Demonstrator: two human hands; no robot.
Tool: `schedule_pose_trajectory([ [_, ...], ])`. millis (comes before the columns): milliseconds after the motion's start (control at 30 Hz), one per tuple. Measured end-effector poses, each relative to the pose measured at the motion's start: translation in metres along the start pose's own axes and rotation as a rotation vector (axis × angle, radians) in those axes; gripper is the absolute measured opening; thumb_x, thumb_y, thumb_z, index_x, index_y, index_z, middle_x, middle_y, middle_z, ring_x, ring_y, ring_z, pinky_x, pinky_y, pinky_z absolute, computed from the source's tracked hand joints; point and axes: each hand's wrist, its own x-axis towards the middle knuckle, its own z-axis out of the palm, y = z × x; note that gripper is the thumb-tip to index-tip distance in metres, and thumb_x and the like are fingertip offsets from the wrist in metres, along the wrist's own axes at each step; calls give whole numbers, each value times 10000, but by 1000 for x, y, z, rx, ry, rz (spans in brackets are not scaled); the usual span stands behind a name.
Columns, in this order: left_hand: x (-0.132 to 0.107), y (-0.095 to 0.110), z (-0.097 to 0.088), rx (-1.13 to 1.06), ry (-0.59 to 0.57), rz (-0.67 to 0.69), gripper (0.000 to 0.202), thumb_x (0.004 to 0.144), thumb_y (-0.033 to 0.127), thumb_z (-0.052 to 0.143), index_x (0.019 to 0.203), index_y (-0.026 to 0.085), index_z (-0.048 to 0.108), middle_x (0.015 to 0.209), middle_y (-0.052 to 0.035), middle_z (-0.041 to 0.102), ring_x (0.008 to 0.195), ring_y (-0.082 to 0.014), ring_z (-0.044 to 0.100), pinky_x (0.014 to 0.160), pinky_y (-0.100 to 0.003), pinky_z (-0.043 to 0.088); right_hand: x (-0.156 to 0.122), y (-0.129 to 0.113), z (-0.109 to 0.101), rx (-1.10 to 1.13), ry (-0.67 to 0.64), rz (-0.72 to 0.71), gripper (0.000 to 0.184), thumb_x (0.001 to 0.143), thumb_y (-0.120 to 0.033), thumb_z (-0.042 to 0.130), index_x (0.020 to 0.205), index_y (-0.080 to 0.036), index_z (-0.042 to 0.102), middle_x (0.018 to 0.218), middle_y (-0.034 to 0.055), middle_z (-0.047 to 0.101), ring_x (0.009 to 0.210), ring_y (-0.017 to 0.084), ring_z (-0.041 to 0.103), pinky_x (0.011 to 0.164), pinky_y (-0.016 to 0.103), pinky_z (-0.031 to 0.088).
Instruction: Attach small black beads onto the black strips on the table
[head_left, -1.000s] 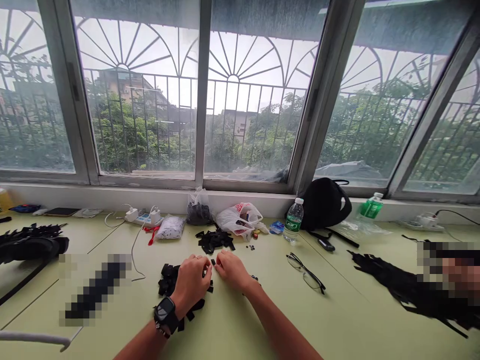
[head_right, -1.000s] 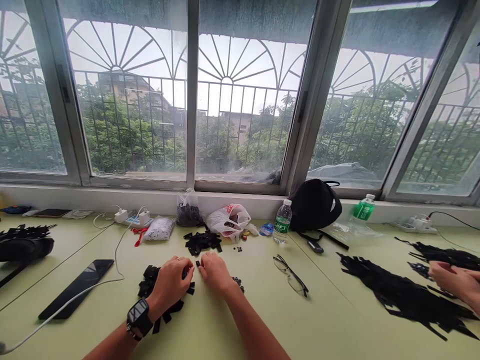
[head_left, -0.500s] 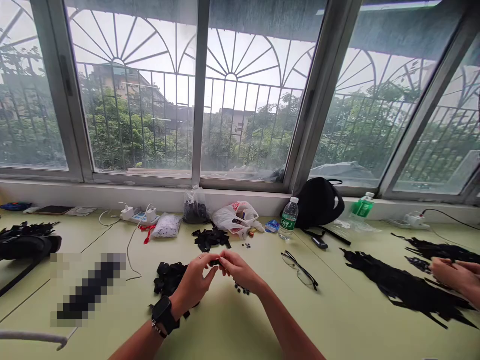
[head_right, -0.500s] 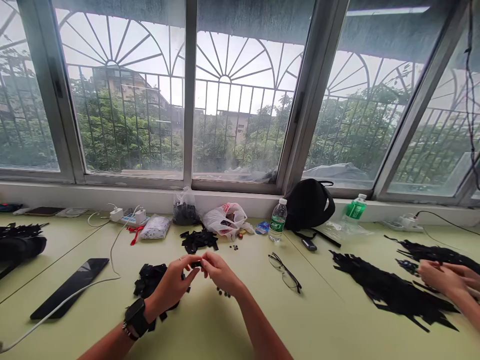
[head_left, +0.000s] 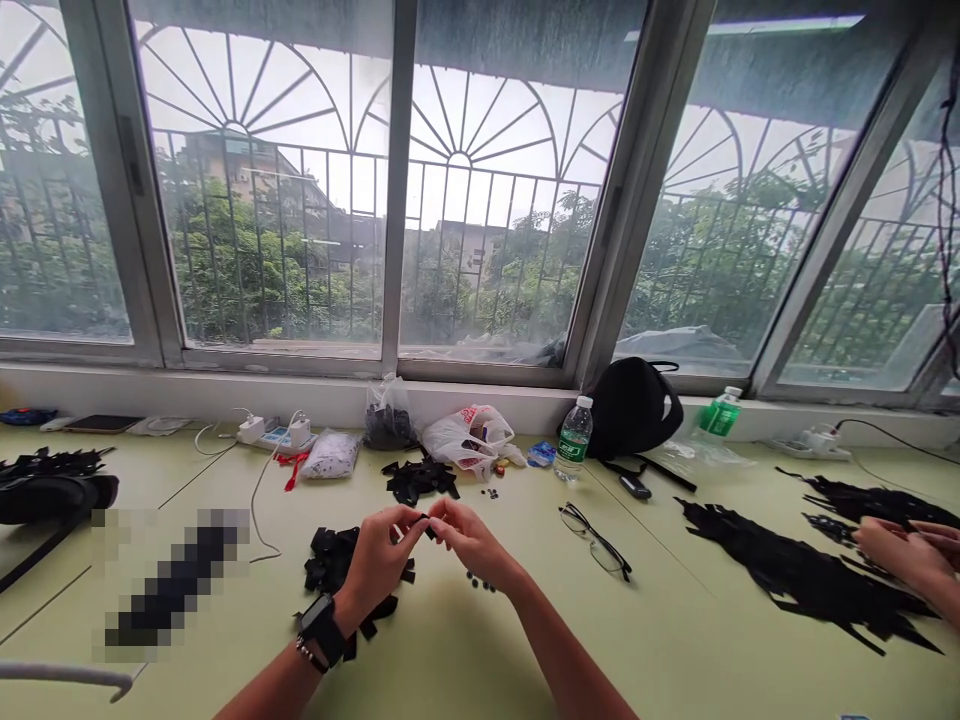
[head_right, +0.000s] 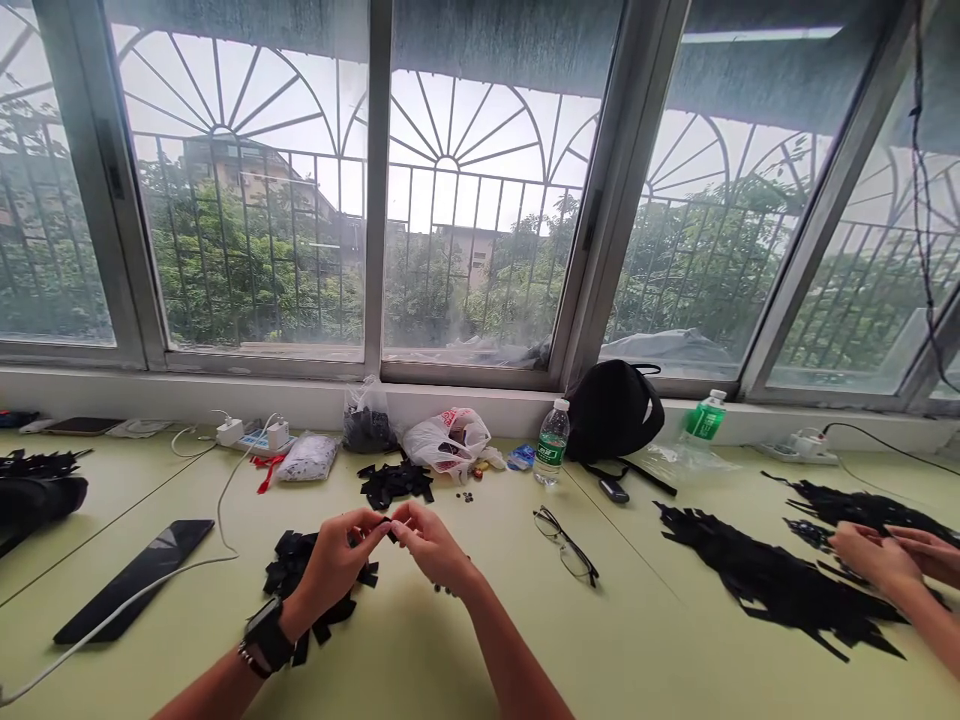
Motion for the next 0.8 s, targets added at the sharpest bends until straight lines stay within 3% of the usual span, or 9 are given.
schedule_pose_trajectory([
  [167, 1, -3, 1, -51, 33, -23, 276, 933, 421, 648, 786, 190, 679, 741, -3, 708, 647, -144, 611, 583, -242, 460, 1, 3, -2, -33, 34, 8, 364, 928, -556, 642, 880, -196, 630, 799, -7, 584, 685, 130, 475, 602, 245, 392],
  [333, 1, 1, 0, -176, 36, 14, 264, 930, 336, 639, 719, 198, 560, 823, -11, 685, 822, -169, 668, 685, -250, 518, 1, 4, -3, -41, 70, -1, 351, 937, -546, 635, 881, -199, 631, 796, -11, 573, 706, 133, 487, 605, 244, 390],
  [433, 1, 0, 0, -193, 37, 24, 251, 889, 275, 656, 694, 203, 514, 753, 13, 622, 781, -159, 647, 680, -248, 512, 0, 4, -1, -49, 56, 1, 349, 941, -547, 627, 884, -203, 617, 808, -11, 574, 711, 135, 499, 619, 250, 409],
  [567, 1, -4, 1, -167, 43, -13, 82, 859, 266, 671, 845, 201, 623, 785, 11, 649, 738, -151, 627, 664, -251, 512, 1, 5, 1, -60, 75, -6, 352, 944, -554, 620, 894, -205, 613, 824, -4, 576, 749, 147, 520, 639, 256, 425],
  [667, 1, -7, 2, -181, -5, -57, 225, 885, 326, 663, 1069, 202, 706, 854, -27, 720, 784, -177, 667, 666, -260, 527, 1, 8, 0, -19, 72, -9, 338, 958, -544, 601, 914, -209, 601, 776, -14, 571, 719, 145, 523, 649, 265, 436],
  [800, 1, -7, 4, -174, -67, -92, 268, 907, 399, 640, 1016, 199, 781, 900, -54, 768, 764, -187, 677, 618, -250, 506, 2, 10, -2, -3, 93, -30, 302, 970, -504, 585, 914, -207, 582, 742, -25, 561, 671, 135, 514, 633, 264, 435],
])
